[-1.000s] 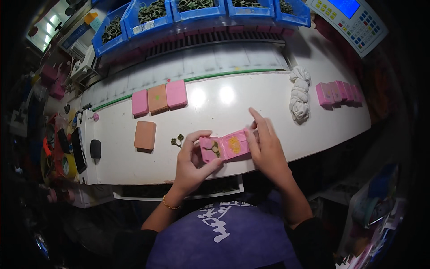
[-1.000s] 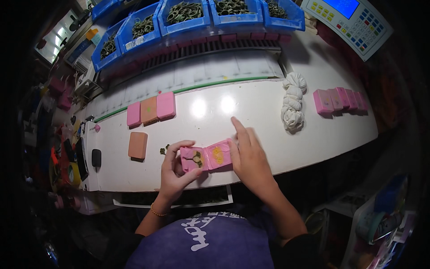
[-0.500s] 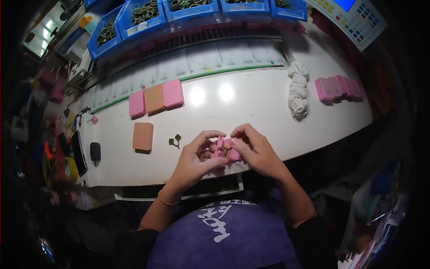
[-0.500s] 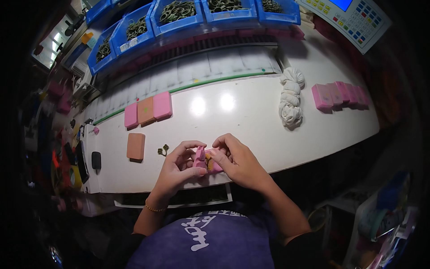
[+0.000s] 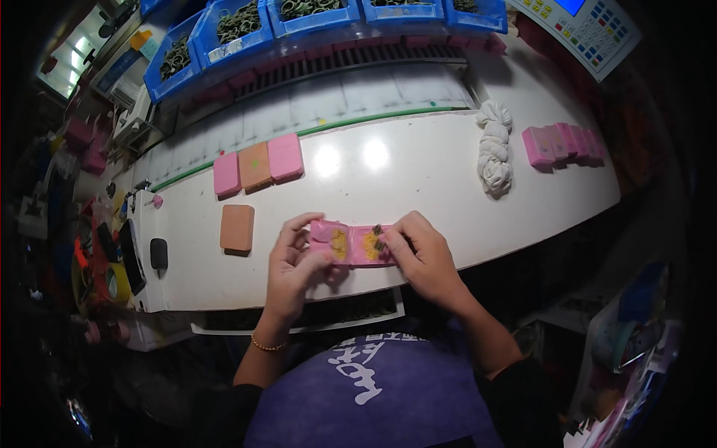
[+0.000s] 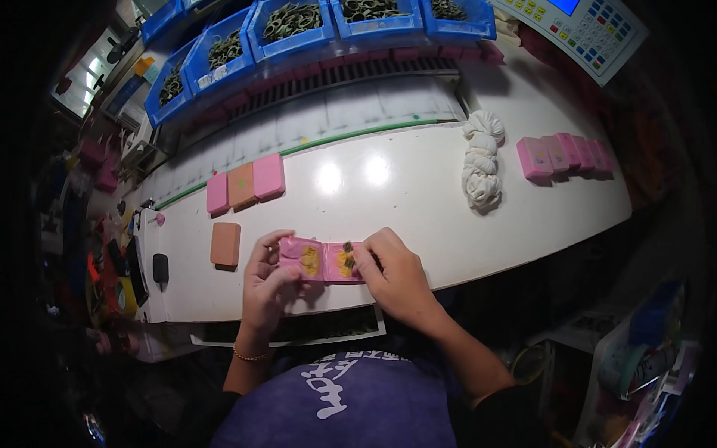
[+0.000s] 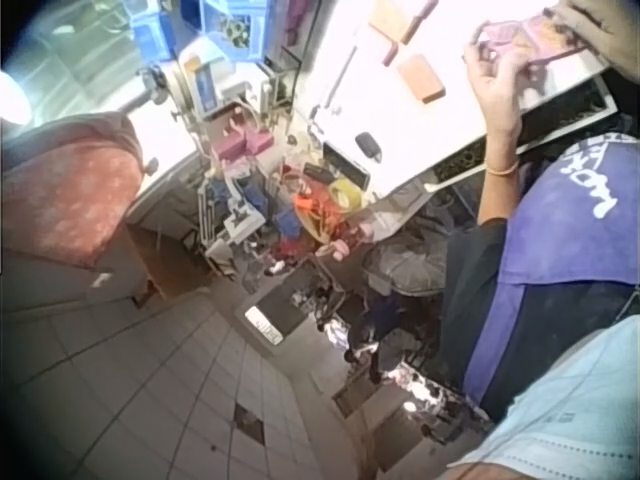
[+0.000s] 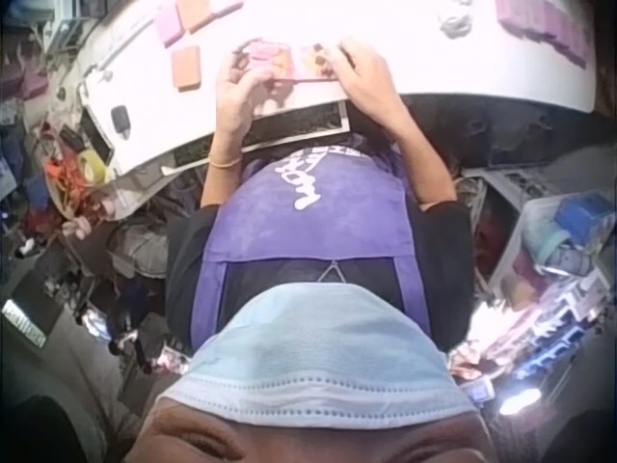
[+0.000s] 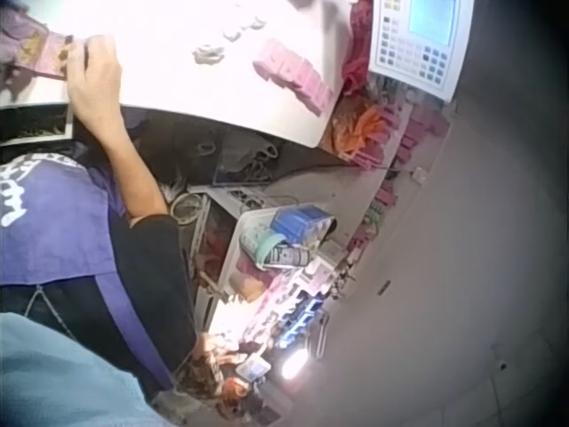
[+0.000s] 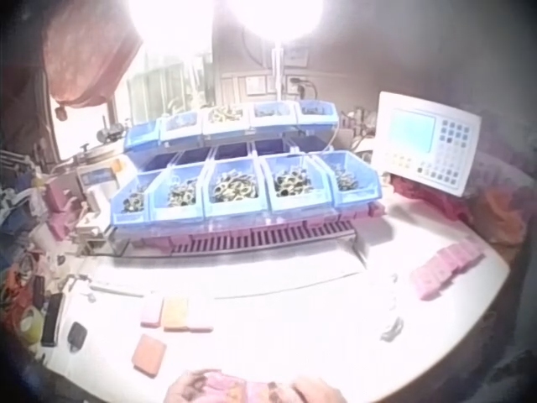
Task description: Placing small decorative green leaf-shaped components into pink silicone molds and organizing finished pieces on a workstation.
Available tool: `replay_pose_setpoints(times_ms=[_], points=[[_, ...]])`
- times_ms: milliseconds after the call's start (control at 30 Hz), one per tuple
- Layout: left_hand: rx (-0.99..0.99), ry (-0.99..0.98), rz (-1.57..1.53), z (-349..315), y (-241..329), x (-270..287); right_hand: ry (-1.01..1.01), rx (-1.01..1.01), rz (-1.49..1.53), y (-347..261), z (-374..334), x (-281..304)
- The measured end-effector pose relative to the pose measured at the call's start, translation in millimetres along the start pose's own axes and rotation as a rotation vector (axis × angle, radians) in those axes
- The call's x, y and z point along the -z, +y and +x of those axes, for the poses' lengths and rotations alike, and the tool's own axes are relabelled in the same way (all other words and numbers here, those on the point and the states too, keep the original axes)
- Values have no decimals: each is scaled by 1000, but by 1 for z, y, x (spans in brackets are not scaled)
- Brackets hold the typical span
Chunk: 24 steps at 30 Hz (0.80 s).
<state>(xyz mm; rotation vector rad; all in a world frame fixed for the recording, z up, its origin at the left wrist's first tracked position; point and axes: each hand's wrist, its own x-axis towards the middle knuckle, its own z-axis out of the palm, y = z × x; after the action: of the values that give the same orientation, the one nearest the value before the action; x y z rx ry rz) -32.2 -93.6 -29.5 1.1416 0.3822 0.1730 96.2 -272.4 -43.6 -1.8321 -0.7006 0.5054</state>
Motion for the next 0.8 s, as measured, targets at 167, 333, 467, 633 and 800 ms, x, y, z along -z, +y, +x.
replay_pose_setpoints(times_ms=[167, 333, 467, 633, 800], points=[[-517, 419, 869, 24, -8, -5, 52, -203, 369, -2, -8, -14], [-578, 286, 1437, 32, -27, -17, 104, -241, 386, -1, -10, -9], [-575, 176, 1389, 24, -31, -30, 153, -316, 310, 2, 11, 19], [-700, 48, 1428, 24, -29, -37, 252, 172, -388, -5, 30, 40], [-761, 1, 1338, 38, -21, -29, -300, 218, 61, -16, 20, 37]])
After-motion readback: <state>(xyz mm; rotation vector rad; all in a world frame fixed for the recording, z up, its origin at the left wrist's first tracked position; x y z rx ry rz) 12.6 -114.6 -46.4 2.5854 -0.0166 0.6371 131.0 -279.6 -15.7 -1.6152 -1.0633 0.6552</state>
